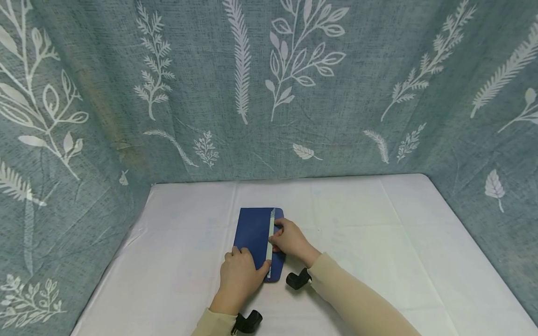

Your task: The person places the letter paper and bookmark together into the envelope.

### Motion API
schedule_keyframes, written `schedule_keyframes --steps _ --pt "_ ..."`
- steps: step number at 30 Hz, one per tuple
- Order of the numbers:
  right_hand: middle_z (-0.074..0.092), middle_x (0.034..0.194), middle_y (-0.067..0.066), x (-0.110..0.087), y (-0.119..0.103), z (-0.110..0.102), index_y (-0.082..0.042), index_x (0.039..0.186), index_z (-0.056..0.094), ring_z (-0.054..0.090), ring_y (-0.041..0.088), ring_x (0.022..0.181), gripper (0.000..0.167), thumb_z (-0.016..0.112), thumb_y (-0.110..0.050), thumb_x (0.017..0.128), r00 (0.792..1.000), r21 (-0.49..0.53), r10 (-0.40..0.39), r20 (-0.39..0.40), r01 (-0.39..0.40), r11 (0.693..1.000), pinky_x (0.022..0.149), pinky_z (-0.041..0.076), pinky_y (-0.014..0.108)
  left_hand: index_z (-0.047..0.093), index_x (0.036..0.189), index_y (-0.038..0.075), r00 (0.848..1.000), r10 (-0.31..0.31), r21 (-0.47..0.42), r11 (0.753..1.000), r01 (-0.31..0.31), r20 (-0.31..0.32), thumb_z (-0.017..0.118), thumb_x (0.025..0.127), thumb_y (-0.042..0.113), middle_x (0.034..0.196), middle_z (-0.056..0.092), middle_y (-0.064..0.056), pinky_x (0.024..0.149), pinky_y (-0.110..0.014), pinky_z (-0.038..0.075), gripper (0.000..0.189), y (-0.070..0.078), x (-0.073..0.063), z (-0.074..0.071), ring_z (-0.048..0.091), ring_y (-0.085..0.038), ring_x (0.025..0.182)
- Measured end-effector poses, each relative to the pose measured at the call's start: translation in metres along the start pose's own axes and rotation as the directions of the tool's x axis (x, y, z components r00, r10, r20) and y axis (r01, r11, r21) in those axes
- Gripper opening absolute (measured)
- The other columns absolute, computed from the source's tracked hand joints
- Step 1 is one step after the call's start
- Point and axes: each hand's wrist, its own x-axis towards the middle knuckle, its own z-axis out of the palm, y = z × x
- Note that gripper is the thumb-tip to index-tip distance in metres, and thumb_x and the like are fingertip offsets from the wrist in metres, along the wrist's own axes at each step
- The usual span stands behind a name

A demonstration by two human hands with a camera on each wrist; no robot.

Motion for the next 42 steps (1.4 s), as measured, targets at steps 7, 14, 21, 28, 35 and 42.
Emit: schedule_keyframes --steps 7,14,21,28,35,42 --pt "0.065 0.071 0.007 0.0007 -0.0014 -0.0006 0.009 0.138 0.042 0.065 0.017 0.056 0.057 0.065 0.002 0.086 0.999 0.043 0.019 0.029 -0.021 0.999 0.059 0.054 0.029 0.06 0.106 -0.018 1.0 -0.003 0.001 1.0 0.003 0.003 0.066 0.08 0.06 0.101 0.057 -0.033 0.066 -0.05 0.052 0.082 0.0008 -0.0003 0.0002 0.058 -0.043 0.087" --pt "0.065 0.071 0.006 0.0007 -0.0055 0.0015 0.008 0.138 0.043 0.065 0.017 0.055 0.056 0.065 0.0 0.087 1.0 0.002 0.021 0.023 -0.021 1.0 0.057 0.051 0.027 0.059 0.109 -0.018 1.0 -0.007 0.015 1.0 0.007 0.024 0.064 0.081 0.062 0.103 0.057 -0.034 0.068 -0.05 0.052 0.084 0.0007 0.0001 -0.0007 0.058 -0.044 0.089" --pt "0.064 0.07 0.005 0.0006 -0.0054 0.0017 0.008 0.137 0.045 0.065 0.016 0.055 0.054 0.064 0.001 0.086 1.0 -0.019 0.016 0.026 -0.015 1.0 0.057 0.05 0.026 0.059 0.108 -0.018 0.999 -0.007 0.014 1.0 0.006 0.034 0.066 0.079 0.061 0.1 0.056 -0.033 0.067 -0.05 0.052 0.085 0.0018 0.0005 -0.0008 0.058 -0.044 0.088" --pt "0.064 0.069 0.004 0.0008 -0.0028 0.0015 0.006 0.136 0.047 0.065 0.017 0.056 0.052 0.061 0.002 0.087 0.999 -0.04 -0.013 0.039 0.015 0.999 0.061 0.05 0.026 0.059 0.108 -0.02 1.0 -0.002 0.024 1.0 0.001 0.029 0.066 0.079 0.059 0.105 0.056 -0.036 0.065 -0.049 0.053 0.084 0.003 0.001 0.0017 0.058 -0.045 0.09" --pt "0.063 0.07 0.004 -0.0016 -0.0041 -0.0004 0.005 0.137 0.048 0.065 0.017 0.057 0.052 0.062 0.002 0.087 0.999 -0.033 -0.004 0.04 0.006 0.999 0.057 0.048 0.026 0.057 0.109 -0.023 1.0 -0.005 0.022 1.0 0.004 0.029 0.069 0.078 0.054 0.106 0.056 -0.039 0.065 -0.048 0.053 0.084 0.0055 0.0027 0.001 0.058 -0.046 0.092" --pt "0.063 0.072 0.006 -0.0025 -0.0053 -0.0009 0.006 0.136 0.048 0.065 0.018 0.057 0.051 0.063 0.003 0.087 0.999 -0.017 -0.004 0.039 0.005 1.0 0.056 0.05 0.026 0.059 0.104 -0.023 1.0 -0.012 0.033 0.999 0.012 0.027 0.07 0.076 0.054 0.101 0.056 -0.037 0.064 -0.047 0.053 0.083 0.0063 0.0037 0.0018 0.058 -0.043 0.086"
